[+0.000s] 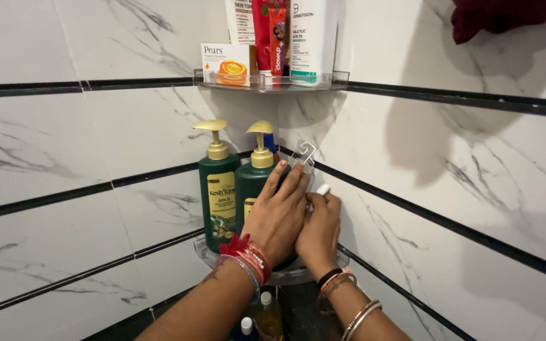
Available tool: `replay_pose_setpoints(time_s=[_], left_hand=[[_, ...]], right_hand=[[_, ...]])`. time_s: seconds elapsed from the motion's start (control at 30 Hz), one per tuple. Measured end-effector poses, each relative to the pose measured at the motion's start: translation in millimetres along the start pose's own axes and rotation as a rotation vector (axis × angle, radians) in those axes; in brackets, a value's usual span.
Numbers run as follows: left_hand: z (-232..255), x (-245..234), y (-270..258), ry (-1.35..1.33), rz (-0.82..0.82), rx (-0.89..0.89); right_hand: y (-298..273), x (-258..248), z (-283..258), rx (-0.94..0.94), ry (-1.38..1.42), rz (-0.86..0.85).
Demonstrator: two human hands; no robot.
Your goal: The person arranges personal care items, including bottles of shampoo and soap, onto a corner shelf in a bathroom.
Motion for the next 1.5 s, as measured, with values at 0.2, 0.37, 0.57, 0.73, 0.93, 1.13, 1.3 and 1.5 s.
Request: replay_pose_setpoints(time_s=[0.2,0.37,0.57,0.73,0.93,1.13,1.3,1.5], left_hand=[[-4.1,-6.6,-3.4,-0.04,-0.159,0.079],[-0.9,-6.0,-3.3,-0.053,-0.061,0.079],[5.2,-0.8,-1.2,-0.043,-0.128,0.092],[7.9,-3.7,-2.3,-0.102,-0.05,0.077],[8.3,-4.2,-4.5,-0.168,-0.087,0.083],[9.4,-0.6,-3.5,-0.127,-0.118,0.072],[3.9,-11.9,-5.3,-0.27,-0.085,0.095],[-18.9,-41.3,-5.5,-0.313,0.044,0.1]], right_hand=[[16.3,-22.4,-5.4,0.045,-0.06,-0.162],[32.1,-43.4,-16.5,-0.048,-0.146,-0.274],[33.7,-40.7,-2.6,0.018,-0.12,-0.433],[42.0,-33.0,14.7,-0.031,-0.117,-0.537],[45.1,-29.5,19.8,-0.035,-0.111,-0.615],[42.3,-40.2,7.5,0.158,-0.19,-0.633],[44.6,-66.0,-19.9,0.121,-0.226,-0.518],[49.8,-111.5,-68.9,0.143,-0.218,-0.397]])
Point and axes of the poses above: each hand's wrist, its own y-axis towards the middle knuckle, its own x-axis out of the palm, z = x × y, the point moved 3 cm from there along y, towards the middle knuckle, and after that the axes turned 14 degrees about -z, right-handed, at the moved point
